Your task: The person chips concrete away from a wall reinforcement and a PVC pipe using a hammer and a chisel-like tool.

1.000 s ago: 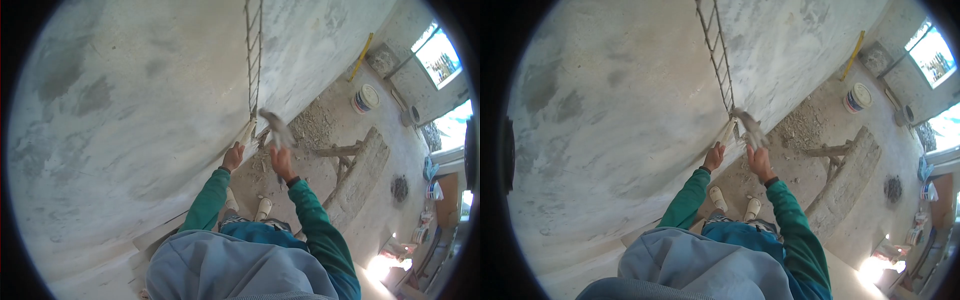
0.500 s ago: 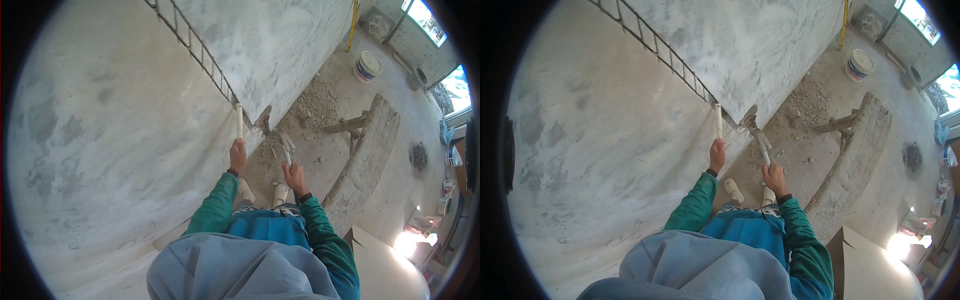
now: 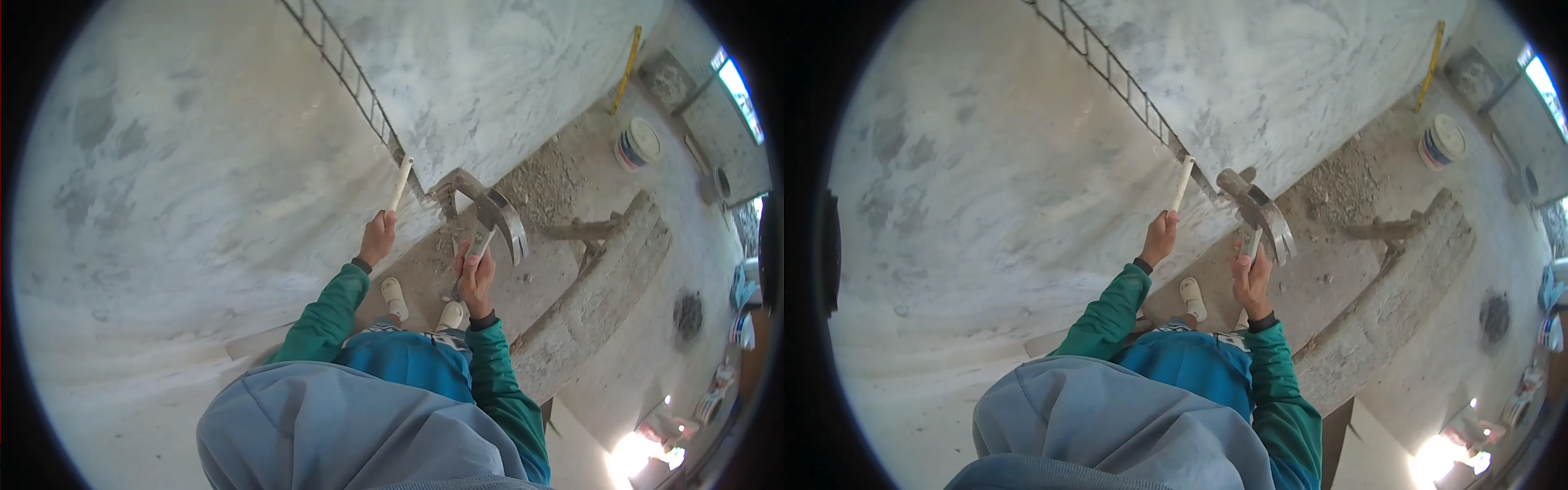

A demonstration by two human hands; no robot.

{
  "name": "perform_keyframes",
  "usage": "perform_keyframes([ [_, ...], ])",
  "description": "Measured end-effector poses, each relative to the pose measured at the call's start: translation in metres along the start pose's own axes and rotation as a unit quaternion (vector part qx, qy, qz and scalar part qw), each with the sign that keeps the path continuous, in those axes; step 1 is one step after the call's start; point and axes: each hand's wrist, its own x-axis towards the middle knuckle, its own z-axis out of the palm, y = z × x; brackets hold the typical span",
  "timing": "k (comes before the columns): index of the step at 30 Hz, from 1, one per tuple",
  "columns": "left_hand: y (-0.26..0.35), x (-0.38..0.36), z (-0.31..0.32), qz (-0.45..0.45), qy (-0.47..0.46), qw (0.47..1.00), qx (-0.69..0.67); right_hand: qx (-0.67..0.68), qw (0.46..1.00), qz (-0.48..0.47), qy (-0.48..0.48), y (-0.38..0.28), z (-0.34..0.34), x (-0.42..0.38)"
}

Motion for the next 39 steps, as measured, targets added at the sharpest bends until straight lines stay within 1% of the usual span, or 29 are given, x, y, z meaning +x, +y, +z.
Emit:
perform_keyframes([
  [2,-0.003,0.005,0.003,-0.003,0.023,1.000,-0.003,-0.045,0.998,0.047,0.014,0.014,-0.003,0.001],
  [6,0.000,0.006,0.012,-0.022,0.035,0.999,-0.019,-0.094,0.995,0.033,0.003,0.015,-0.001,0.019],
  [8,0.003,0.009,0.013,-0.024,0.045,0.998,-0.024,-0.162,0.987,0.001,-0.004,0.004,0.002,0.029],
  [9,0.003,0.011,0.013,-0.031,0.043,0.998,-0.025,-0.163,0.987,0.000,-0.008,0.004,0.004,0.034],
  [11,0.006,0.011,0.015,-0.041,0.043,0.998,-0.030,-0.187,0.978,-0.092,-0.011,0.005,0.008,0.043],
  [12,0.008,0.012,0.017,-0.051,0.040,0.997,-0.038,-0.188,0.978,-0.094,-0.015,0.005,0.009,0.046],
  [14,0.012,0.011,0.018,-0.063,0.039,0.996,-0.046,-0.179,0.970,-0.162,0.022,-0.006,0.019,0.051],
  [15,0.014,0.011,0.018,-0.064,0.038,0.996,-0.052,-0.177,0.971,-0.162,0.019,-0.011,0.027,0.054],
  [17,0.013,0.011,0.022,-0.069,0.038,0.995,-0.059,0.015,0.963,-0.268,0.028,-0.033,0.044,0.064],
  [18,0.013,0.012,0.023,-0.070,0.035,0.995,-0.065,0.016,0.963,-0.267,0.026,-0.005,0.045,0.062],
  [20,0.011,0.011,0.021,-0.072,0.029,0.995,-0.066,-0.191,0.961,-0.195,-0.041,0.075,0.049,0.048],
  [21,0.011,0.013,0.022,-0.060,0.038,0.995,-0.068,-0.237,0.950,-0.197,0.053,0.081,0.068,0.056],
  [22,0.011,0.012,0.026,-0.049,0.045,0.995,-0.072,-0.239,0.949,-0.196,0.057,0.097,0.065,0.060],
  [23,0.002,0.004,0.033,-0.046,0.037,0.996,-0.069,-0.243,0.965,-0.097,0.015,0.119,0.058,0.057],
  [24,-0.011,0.005,0.039,-0.065,0.020,0.991,-0.113,-0.239,0.971,-0.004,-0.023,0.129,0.057,0.064],
  [25,-0.012,0.022,0.042,-0.080,0.012,0.983,-0.162,-0.236,0.971,-0.019,-0.017,0.118,0.057,0.083],
  [27,-0.008,0.012,0.037,-0.081,0.018,0.979,-0.184,-0.147,0.989,0.015,0.026,0.065,0.053,0.067],
  [28,-0.002,0.016,0.038,-0.073,0.030,0.973,-0.215,-0.148,0.989,0.016,0.027,0.035,0.050,0.071],
  [29,-0.005,0.017,0.041,-0.076,0.027,0.973,-0.214,-0.076,0.996,-0.024,0.042,0.003,0.048,0.073],
  [30,-0.010,0.017,0.044,-0.064,0.034,0.975,-0.212,-0.001,0.996,-0.065,0.056,-0.011,0.051,0.072],
  [31,-0.014,0.019,0.046,-0.049,0.041,0.975,-0.211,-0.001,0.996,-0.063,0.056,-0.008,0.059,0.072],
  [32,-0.017,0.021,0.047,-0.049,0.041,0.976,-0.209,0.092,0.983,-0.130,0.094,-0.002,0.070,0.075],
  [33,-0.020,0.022,0.048,-0.056,0.035,0.971,-0.228,0.183,0.955,-0.195,0.132,0.006,0.077,0.078],
  [34,-0.021,0.020,0.048,-0.063,0.027,0.967,-0.247,0.183,0.954,-0.194,0.136,0.032,0.078,0.078],
  [35,-0.018,0.022,0.047,-0.061,0.024,0.967,-0.247,-0.047,0.987,-0.141,0.061,0.074,0.074,0.078],
  [36,-0.015,0.023,0.043,-0.089,0.006,0.968,-0.234,-0.273,0.959,-0.076,-0.017,0.103,0.068,0.075],
  [37,-0.015,0.019,0.038,-0.118,-0.012,0.968,-0.220,-0.274,0.959,-0.073,-0.013,0.114,0.063,0.067],
  [38,-0.017,0.014,0.023,-0.118,-0.019,0.970,-0.213,-0.255,0.965,-0.057,-0.001,0.120,0.061,0.058],
  [39,-0.015,0.020,0.007,-0.232,-0.157,0.856,-0.435,-0.237,0.970,-0.052,0.009,0.126,0.058,0.065],
])
